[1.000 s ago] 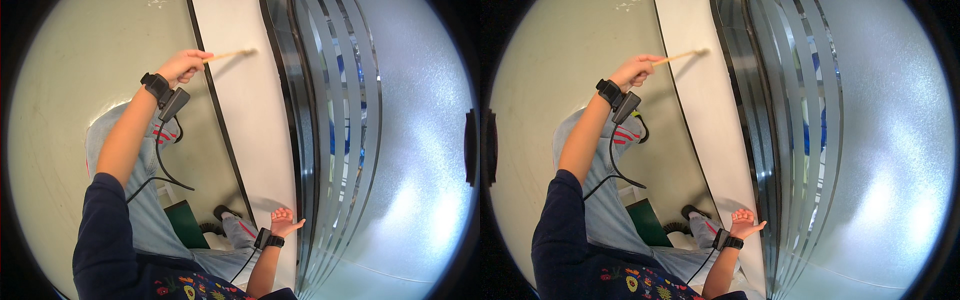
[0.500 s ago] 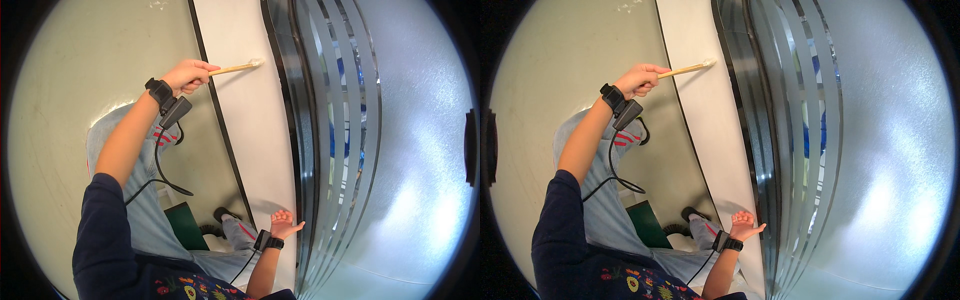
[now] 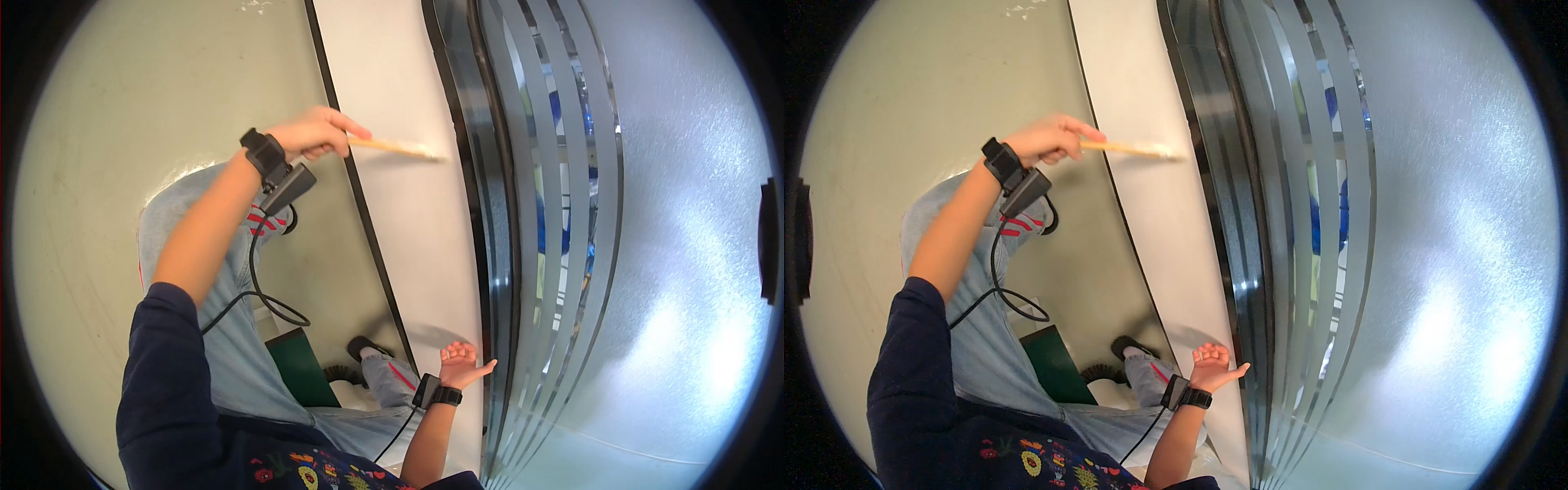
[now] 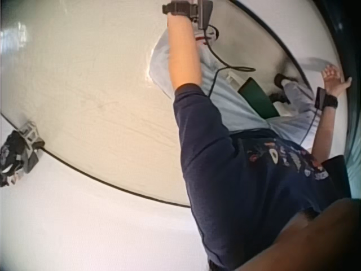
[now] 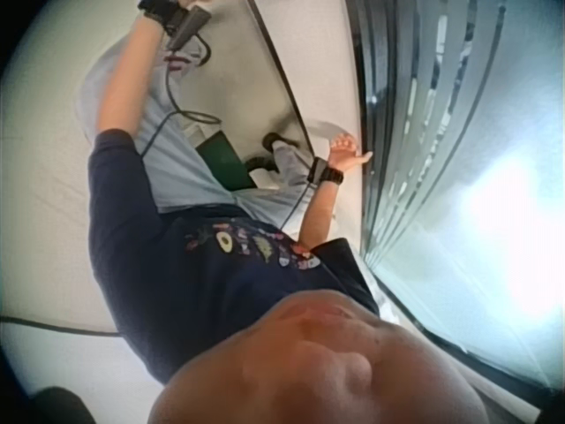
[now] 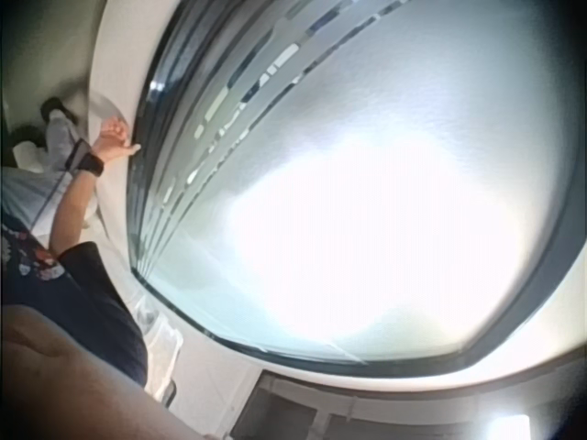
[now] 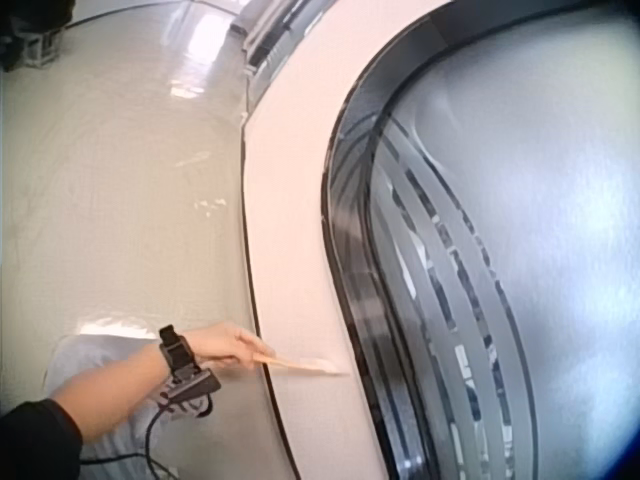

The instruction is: Painting a wall and the frame of a glass door using a brush.

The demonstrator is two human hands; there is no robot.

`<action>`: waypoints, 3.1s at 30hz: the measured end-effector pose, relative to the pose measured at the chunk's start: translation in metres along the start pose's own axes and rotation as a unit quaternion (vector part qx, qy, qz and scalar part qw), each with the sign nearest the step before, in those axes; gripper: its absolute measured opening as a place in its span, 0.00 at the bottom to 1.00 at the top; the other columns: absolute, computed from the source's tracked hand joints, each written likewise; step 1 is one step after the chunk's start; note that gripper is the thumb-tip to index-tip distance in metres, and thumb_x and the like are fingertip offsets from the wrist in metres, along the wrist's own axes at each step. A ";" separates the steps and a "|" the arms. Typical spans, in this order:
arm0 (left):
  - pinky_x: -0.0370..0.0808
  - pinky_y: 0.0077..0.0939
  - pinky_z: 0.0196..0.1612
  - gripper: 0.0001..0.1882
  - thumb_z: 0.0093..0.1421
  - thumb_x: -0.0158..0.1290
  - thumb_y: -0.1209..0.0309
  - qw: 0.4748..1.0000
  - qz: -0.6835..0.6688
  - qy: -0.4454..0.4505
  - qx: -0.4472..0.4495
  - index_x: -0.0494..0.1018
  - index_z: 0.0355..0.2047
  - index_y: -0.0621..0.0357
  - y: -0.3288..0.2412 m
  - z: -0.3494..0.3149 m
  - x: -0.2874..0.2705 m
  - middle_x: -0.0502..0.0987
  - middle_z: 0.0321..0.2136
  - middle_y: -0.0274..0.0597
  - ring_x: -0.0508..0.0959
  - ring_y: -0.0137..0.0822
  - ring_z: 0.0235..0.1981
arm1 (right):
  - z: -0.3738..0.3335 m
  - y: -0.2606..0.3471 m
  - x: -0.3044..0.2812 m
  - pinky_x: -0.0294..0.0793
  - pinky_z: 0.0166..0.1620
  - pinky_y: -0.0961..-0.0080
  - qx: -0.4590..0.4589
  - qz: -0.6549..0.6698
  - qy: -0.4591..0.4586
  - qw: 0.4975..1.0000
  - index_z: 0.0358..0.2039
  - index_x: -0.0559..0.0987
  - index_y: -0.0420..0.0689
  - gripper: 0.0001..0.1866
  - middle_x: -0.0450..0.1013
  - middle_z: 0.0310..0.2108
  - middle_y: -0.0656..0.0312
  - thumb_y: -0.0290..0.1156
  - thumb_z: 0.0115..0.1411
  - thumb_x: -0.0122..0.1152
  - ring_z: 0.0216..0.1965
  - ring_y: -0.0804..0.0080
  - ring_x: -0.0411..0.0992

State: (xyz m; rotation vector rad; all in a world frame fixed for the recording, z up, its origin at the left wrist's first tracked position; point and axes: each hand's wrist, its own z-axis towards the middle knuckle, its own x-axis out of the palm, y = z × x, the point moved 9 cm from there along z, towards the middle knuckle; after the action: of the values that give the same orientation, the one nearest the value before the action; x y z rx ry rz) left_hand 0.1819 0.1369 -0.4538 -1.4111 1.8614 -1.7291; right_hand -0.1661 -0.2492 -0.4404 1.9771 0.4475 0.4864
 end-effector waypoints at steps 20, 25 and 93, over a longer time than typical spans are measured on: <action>0.45 0.12 0.09 0.19 0.46 0.43 0.77 0.983 -0.078 -0.157 0.050 0.67 0.42 0.62 -0.014 -0.008 -0.035 0.58 0.11 0.25 0.49 0.16 0.07 | 0.004 -0.001 -0.004 0.65 0.30 0.68 -0.008 -0.019 0.017 1.000 0.20 0.71 0.44 0.39 0.69 0.23 0.59 0.72 0.43 0.32 0.25 0.65 0.66; 0.44 0.12 0.09 0.19 0.43 0.44 0.78 0.994 -0.036 -0.098 0.024 0.69 0.39 0.61 -0.015 -0.011 -0.024 0.57 0.10 0.25 0.49 0.16 0.07 | 0.004 -0.002 -0.003 0.65 0.30 0.68 -0.005 -0.012 0.010 1.000 0.20 0.71 0.44 0.39 0.69 0.23 0.59 0.72 0.43 0.32 0.25 0.65 0.66; 0.61 0.19 0.23 0.15 0.40 0.52 0.74 0.923 0.361 -0.082 0.107 0.73 0.33 0.53 0.003 0.007 -0.019 0.63 0.15 0.30 0.62 0.24 0.18 | 0.004 -0.003 -0.003 0.65 0.30 0.67 0.005 -0.006 0.031 0.999 0.21 0.71 0.44 0.39 0.70 0.22 0.58 0.72 0.43 0.33 0.25 0.64 0.67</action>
State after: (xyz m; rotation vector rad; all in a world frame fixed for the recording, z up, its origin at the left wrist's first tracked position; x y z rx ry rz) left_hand 0.1950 0.1467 -0.4661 -0.6278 1.7205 -1.3282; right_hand -0.1667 -0.2525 -0.4448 1.9716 0.5007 0.5407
